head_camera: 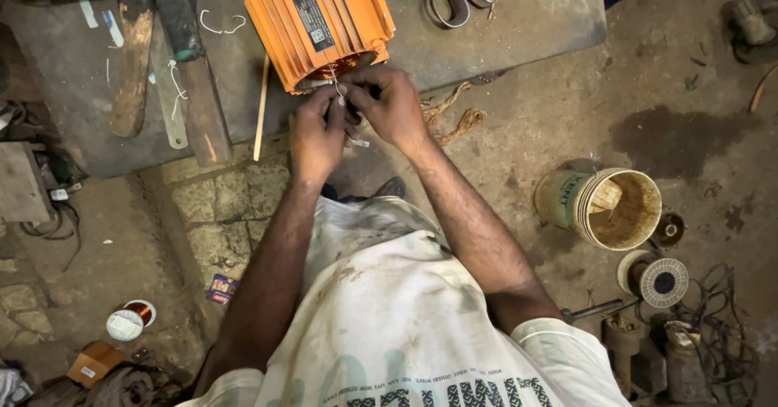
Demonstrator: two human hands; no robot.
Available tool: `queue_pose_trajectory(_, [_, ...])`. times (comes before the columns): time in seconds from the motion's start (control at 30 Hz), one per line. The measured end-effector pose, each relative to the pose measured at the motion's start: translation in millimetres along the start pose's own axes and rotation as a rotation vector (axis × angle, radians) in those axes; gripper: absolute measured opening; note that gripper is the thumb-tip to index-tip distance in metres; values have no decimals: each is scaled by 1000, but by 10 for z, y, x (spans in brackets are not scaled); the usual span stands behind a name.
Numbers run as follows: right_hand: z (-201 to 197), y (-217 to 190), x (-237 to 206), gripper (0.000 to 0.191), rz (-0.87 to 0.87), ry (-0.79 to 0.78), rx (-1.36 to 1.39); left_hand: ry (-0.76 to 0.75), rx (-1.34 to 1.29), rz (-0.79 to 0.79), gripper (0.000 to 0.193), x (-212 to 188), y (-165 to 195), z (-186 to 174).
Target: The person works on an orange heat sink assembly on a metal workbench. They tie and trim white string, use a hammer and wooden block to tap the assembly, cut string with scissors, and use a wooden stick to adjust internal components. A second person is visible nearby but not interacting with the assembly.
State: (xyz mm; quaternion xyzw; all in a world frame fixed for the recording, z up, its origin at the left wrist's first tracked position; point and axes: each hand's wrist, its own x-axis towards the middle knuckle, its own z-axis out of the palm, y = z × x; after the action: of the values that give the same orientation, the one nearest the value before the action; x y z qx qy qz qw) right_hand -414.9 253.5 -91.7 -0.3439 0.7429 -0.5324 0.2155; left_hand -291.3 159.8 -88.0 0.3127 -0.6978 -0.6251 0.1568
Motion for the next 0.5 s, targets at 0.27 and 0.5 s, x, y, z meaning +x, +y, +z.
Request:
queue_pose_trajectory(0.27, [16,3,-67,10,-59,24,29,1,-12,140,18,13,-53,-23])
queue_pose_trajectory(0.5, [33,138,-104,8,-18,-45,263,149,-175,92,18,26,-34,88])
